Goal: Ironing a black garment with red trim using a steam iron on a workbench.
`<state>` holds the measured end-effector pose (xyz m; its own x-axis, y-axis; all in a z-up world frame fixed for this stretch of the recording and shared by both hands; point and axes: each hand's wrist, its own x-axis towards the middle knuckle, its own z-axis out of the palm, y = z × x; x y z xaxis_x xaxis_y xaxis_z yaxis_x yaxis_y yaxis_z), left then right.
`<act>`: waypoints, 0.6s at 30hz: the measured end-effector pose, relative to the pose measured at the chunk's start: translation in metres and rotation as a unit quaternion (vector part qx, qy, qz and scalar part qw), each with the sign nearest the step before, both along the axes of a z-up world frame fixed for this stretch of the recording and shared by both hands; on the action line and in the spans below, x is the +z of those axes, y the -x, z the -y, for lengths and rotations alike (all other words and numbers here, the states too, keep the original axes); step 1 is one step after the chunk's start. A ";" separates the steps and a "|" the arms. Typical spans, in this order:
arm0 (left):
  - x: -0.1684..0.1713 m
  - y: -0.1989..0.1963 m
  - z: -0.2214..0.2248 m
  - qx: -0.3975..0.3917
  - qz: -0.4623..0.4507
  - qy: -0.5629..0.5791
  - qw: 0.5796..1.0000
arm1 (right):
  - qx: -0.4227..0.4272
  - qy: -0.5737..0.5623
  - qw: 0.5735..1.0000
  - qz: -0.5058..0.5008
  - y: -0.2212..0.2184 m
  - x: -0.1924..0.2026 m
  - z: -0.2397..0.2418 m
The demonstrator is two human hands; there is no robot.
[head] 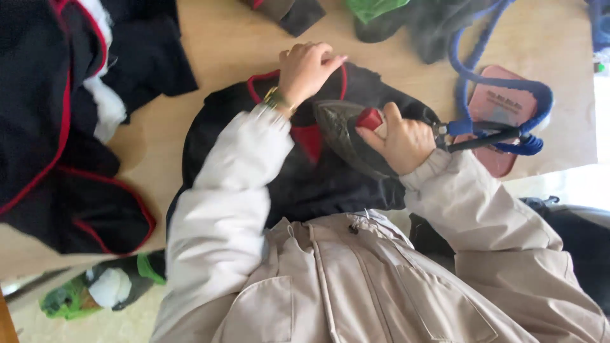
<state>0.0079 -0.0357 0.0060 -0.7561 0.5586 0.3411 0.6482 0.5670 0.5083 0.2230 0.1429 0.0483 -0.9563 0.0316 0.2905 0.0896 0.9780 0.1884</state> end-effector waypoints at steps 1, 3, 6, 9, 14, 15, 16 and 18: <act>-0.011 0.014 -0.018 0.008 0.102 0.088 0.991 | -0.006 0.029 0.999 0.024 -0.003 -0.001 -0.002; -0.026 0.034 -0.037 0.008 0.200 0.177 0.964 | -0.019 0.057 0.997 0.048 -0.009 -0.004 -0.007; -0.048 0.053 -0.033 -0.044 0.375 0.119 0.918 | -0.072 0.075 0.994 0.043 -0.012 -0.009 -0.009; -0.069 0.066 -0.030 -0.088 0.412 0.053 0.905 | -0.105 0.098 0.988 0.057 -0.002 -0.003 -0.012; -0.063 0.074 -0.023 -0.080 0.553 0.013 0.829 | -0.128 0.181 0.970 0.103 0.036 0.006 -0.021; -0.068 0.077 -0.022 -0.082 0.553 0.014 0.829 | -0.131 0.180 0.970 0.102 0.043 0.002 -0.026; -0.074 0.079 -0.022 -0.088 0.552 0.012 0.829 | -0.130 0.176 0.970 0.102 0.050 0.000 -0.030; -0.079 0.080 -0.023 -0.095 0.552 0.011 0.829 | -0.130 0.172 0.971 0.102 0.056 -0.002 -0.035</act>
